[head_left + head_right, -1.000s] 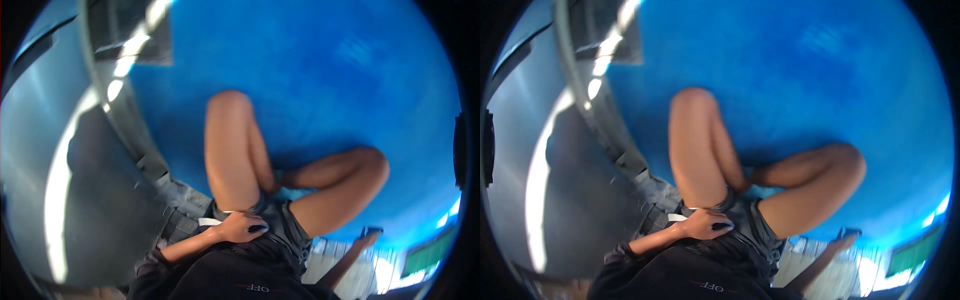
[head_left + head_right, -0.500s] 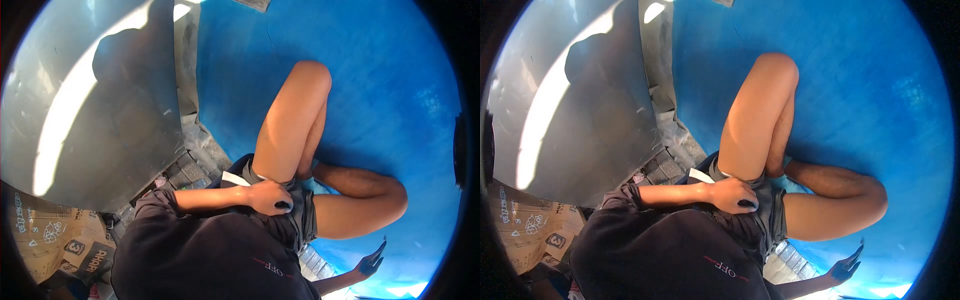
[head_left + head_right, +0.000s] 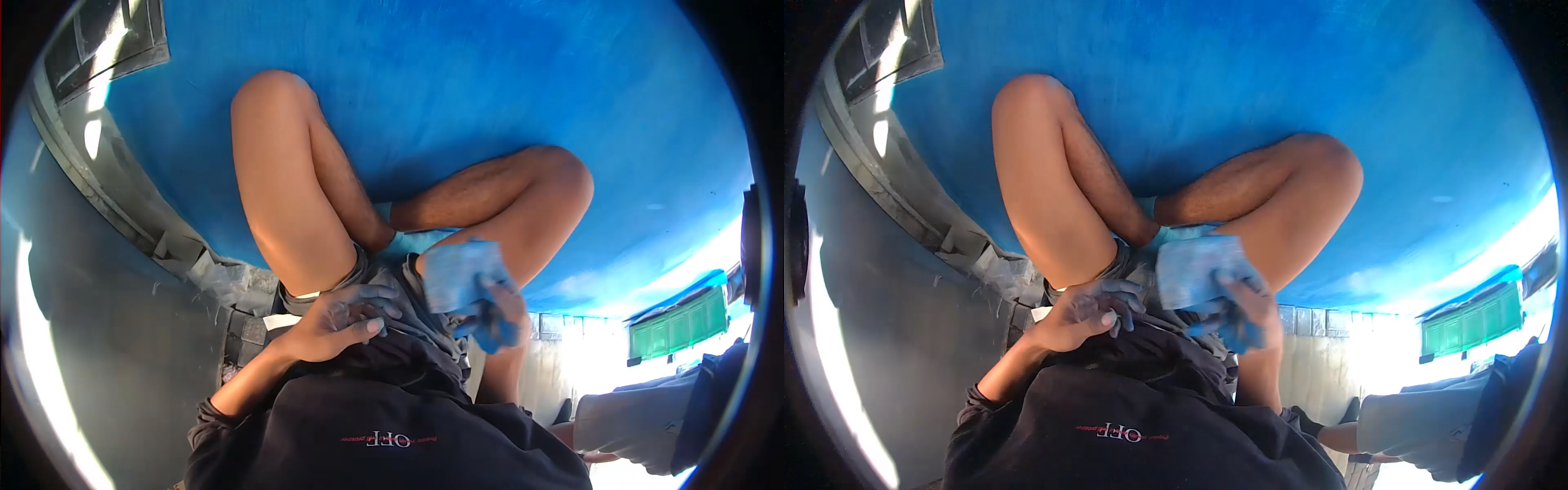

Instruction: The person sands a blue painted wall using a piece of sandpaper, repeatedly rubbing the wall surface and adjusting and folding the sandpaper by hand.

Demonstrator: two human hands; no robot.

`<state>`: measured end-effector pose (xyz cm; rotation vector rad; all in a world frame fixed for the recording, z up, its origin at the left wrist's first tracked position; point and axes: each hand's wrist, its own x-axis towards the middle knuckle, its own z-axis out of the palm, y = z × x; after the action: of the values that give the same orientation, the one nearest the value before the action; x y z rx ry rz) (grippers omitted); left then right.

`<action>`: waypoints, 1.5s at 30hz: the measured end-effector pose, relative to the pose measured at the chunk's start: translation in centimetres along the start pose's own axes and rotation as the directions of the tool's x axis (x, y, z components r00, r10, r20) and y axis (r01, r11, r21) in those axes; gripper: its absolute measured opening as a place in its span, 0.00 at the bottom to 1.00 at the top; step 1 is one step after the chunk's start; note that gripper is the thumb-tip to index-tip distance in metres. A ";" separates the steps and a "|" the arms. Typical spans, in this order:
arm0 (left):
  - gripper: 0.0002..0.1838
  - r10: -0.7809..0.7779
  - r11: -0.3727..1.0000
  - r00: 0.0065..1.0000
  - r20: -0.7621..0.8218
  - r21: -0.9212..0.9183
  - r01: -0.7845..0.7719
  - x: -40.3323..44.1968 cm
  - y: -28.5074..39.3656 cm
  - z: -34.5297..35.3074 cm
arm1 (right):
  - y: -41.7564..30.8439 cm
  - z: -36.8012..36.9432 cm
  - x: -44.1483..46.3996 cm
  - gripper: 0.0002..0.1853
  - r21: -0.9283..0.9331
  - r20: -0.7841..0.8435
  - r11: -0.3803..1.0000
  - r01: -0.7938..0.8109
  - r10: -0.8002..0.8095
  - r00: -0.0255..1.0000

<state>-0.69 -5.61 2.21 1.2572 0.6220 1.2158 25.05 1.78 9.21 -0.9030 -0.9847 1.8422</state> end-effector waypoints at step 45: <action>0.22 -0.030 0.976 0.947 -0.321 0.194 0.097 -0.3 -2.5 2.4 | 7.3 0.6 1.7 0.21 -0.481 0.172 0.820 0.310 -0.258 0.951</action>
<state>2.18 -6.37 0.43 1.2098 1.0406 1.3362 21.49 0.66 2.74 -0.9052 -1.6217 1.4028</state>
